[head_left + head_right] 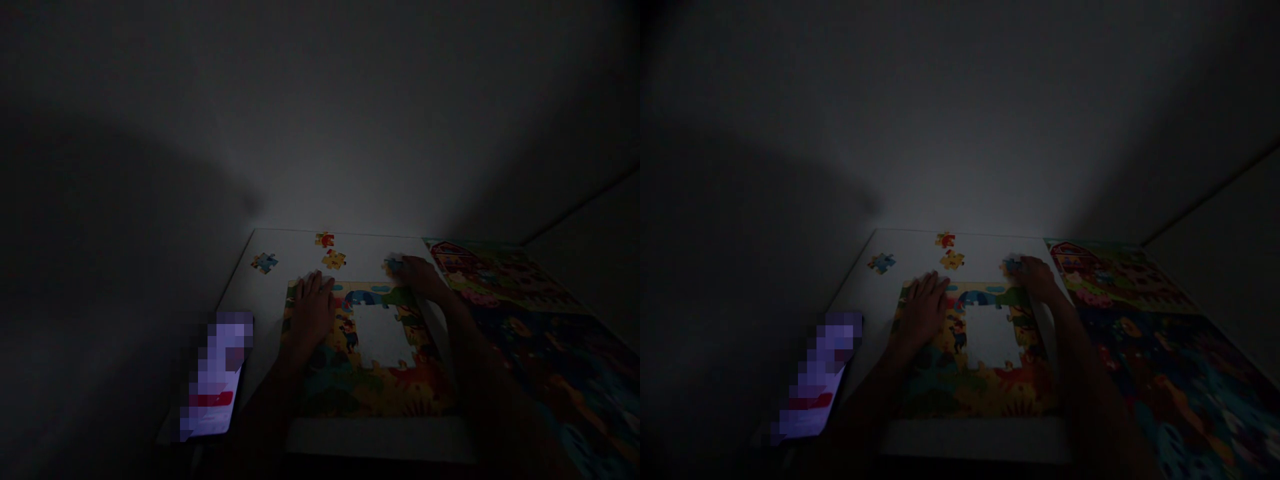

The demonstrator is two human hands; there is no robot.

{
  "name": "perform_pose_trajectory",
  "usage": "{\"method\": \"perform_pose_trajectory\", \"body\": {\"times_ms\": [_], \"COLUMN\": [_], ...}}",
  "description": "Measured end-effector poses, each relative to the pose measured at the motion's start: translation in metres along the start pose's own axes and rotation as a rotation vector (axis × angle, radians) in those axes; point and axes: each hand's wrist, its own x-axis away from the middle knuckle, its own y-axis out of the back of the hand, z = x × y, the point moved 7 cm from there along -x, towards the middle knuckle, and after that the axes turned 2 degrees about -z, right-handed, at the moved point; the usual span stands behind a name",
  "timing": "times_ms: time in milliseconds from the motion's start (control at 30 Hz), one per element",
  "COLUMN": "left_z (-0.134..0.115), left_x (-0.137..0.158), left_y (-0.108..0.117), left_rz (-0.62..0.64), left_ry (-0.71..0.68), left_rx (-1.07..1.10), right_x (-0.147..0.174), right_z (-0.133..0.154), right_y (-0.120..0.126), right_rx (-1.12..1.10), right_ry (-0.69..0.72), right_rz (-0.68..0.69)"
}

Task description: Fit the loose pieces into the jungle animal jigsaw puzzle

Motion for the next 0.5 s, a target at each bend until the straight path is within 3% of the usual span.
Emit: {"method": "perform_pose_trajectory", "body": {"times_ms": [200, 500], "left_z": [-0.001, 0.0], "left_x": [-0.002, -0.008], "left_y": [0.001, -0.001], "left_rz": [0.026, 0.015], "left_ry": [0.004, -0.021], "left_rx": [-0.005, -0.043], "right_x": [0.004, 0.002], "right_z": [-0.022, -0.003], "right_y": [0.001, 0.006], "right_rx": [-0.053, -0.01], "right_ry": [0.019, 0.047], "right_rz": [0.107, 0.154]}}
